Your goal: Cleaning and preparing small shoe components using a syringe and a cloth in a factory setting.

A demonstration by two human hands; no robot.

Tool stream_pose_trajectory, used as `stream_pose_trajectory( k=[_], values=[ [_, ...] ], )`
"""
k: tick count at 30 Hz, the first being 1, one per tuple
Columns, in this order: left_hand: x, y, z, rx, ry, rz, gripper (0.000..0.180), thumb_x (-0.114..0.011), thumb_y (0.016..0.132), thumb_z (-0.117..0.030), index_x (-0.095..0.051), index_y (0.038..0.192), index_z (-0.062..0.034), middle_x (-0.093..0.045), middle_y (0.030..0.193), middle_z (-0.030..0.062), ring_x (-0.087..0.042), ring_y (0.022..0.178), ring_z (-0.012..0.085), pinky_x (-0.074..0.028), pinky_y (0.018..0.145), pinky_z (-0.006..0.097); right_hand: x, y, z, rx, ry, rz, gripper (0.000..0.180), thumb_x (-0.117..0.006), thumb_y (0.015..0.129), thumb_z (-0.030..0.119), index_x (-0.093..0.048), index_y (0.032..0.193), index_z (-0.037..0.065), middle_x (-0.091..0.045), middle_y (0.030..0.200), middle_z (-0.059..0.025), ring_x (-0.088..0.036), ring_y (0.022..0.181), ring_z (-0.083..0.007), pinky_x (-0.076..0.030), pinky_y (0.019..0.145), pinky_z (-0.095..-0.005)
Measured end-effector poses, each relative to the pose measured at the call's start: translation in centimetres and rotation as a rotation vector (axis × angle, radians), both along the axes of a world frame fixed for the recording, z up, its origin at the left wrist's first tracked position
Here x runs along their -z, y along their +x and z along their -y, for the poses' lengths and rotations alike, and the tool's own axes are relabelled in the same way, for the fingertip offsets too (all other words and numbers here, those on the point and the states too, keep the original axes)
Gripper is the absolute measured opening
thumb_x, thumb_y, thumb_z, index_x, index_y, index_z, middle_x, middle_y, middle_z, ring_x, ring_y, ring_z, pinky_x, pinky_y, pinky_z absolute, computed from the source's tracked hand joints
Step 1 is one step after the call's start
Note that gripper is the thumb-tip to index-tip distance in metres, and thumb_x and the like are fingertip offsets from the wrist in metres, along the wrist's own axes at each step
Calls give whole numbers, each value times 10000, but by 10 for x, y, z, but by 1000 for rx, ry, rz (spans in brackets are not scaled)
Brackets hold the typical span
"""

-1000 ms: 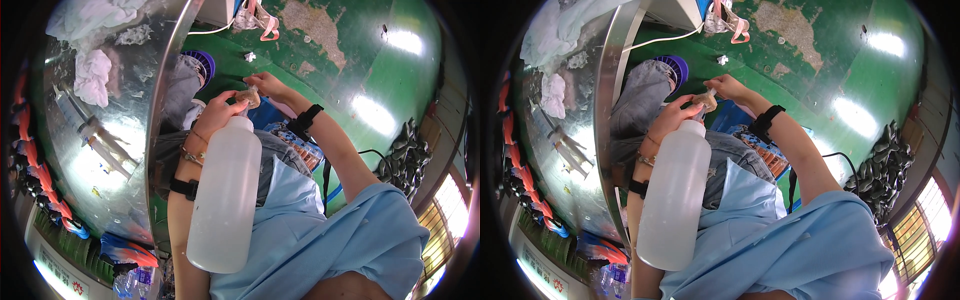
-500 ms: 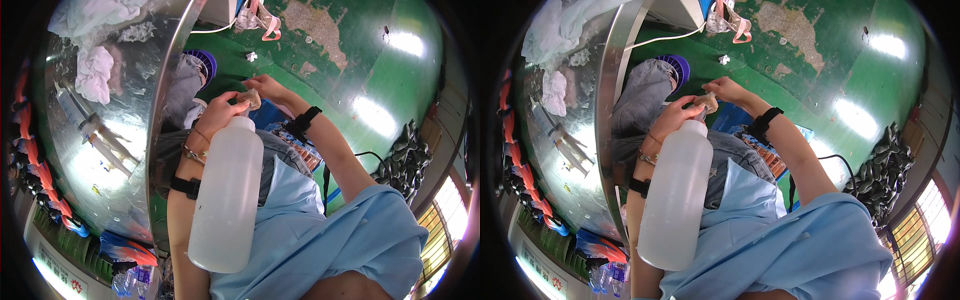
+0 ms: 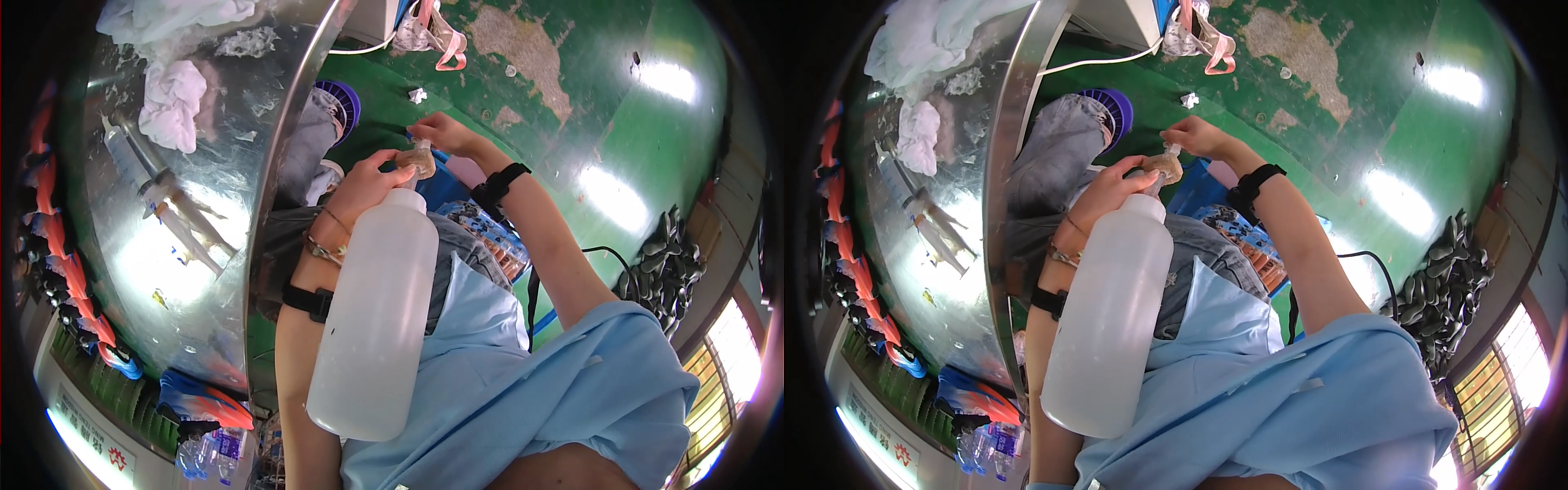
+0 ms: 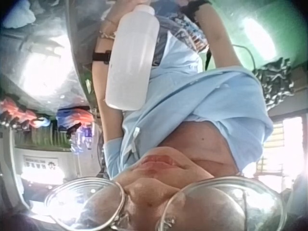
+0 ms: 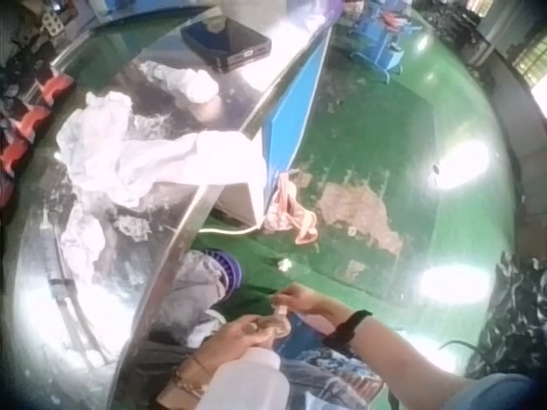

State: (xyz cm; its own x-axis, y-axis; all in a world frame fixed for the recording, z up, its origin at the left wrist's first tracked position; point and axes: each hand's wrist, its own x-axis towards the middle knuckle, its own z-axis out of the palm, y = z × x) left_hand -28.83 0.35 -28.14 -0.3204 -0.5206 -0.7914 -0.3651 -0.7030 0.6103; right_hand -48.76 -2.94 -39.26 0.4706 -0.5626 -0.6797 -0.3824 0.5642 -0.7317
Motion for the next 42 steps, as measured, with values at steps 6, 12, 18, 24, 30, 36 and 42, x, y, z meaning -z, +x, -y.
stream_pose_trajectory(
  k=[6,12,18,24,30,36,42],
  values=[
    [-19,-6,2,-365,313,-321,438,-555,889,-313,-452,1230,-59,-634,821,111,-620,685,149,-472,577,273,-34,-7,16,-44,-154,-64,342,-494,909,307,-594,795,1,-505,631,-1,-450,567,-89,-378,518,-267],
    [-63,-10,11,-473,426,-642,377,-476,923,-410,-427,1222,-186,-620,905,91,-624,716,147,-526,560,284,-96,-14,37,-71,-390,-157,321,-447,941,278,-581,938,-13,-581,803,-83,-558,699,-174,-470,673,-314],
    [-102,2,3,-440,305,-749,442,-450,928,-428,-406,1279,-163,-598,1049,110,-639,763,172,-539,607,285,-143,4,45,-173,-1015,81,328,-432,947,261,-609,894,-10,-573,875,-122,-535,901,-283,-421,806,-355],
    [-150,3,-20,-368,41,-916,672,-560,886,-256,-155,1421,-230,-518,1153,147,-643,819,259,-552,690,343,-241,0,46,-291,-1277,141,137,-502,882,99,-593,844,5,-532,808,-93,-489,814,-249,-391,774,-353],
    [-181,37,-43,-204,-127,-839,1014,-649,712,88,-38,1451,-242,-501,1132,142,-641,832,262,-541,704,325,-256,5,57,-43,-1406,97,202,-502,886,132,-549,772,-29,-491,754,-78,-461,750,-206,-379,682,-307],
    [-288,100,-100,-554,-1052,-295,681,-743,584,-47,-459,1202,-62,-281,1389,156,-622,903,250,-560,668,339,-261,-28,69,526,-843,-141,291,-400,941,154,-622,945,-36,-587,884,-82,-521,820,-113,-415,736,-277],
    [-412,119,-98,-514,-2071,1600,577,-744,602,29,-524,1136,39,-517,1083,111,-578,746,172,-572,630,294,-225,-18,27,496,-821,181,324,-357,940,157,-566,1100,-32,-577,1017,-58,-524,929,-108,-407,837,-236]
  ],
)
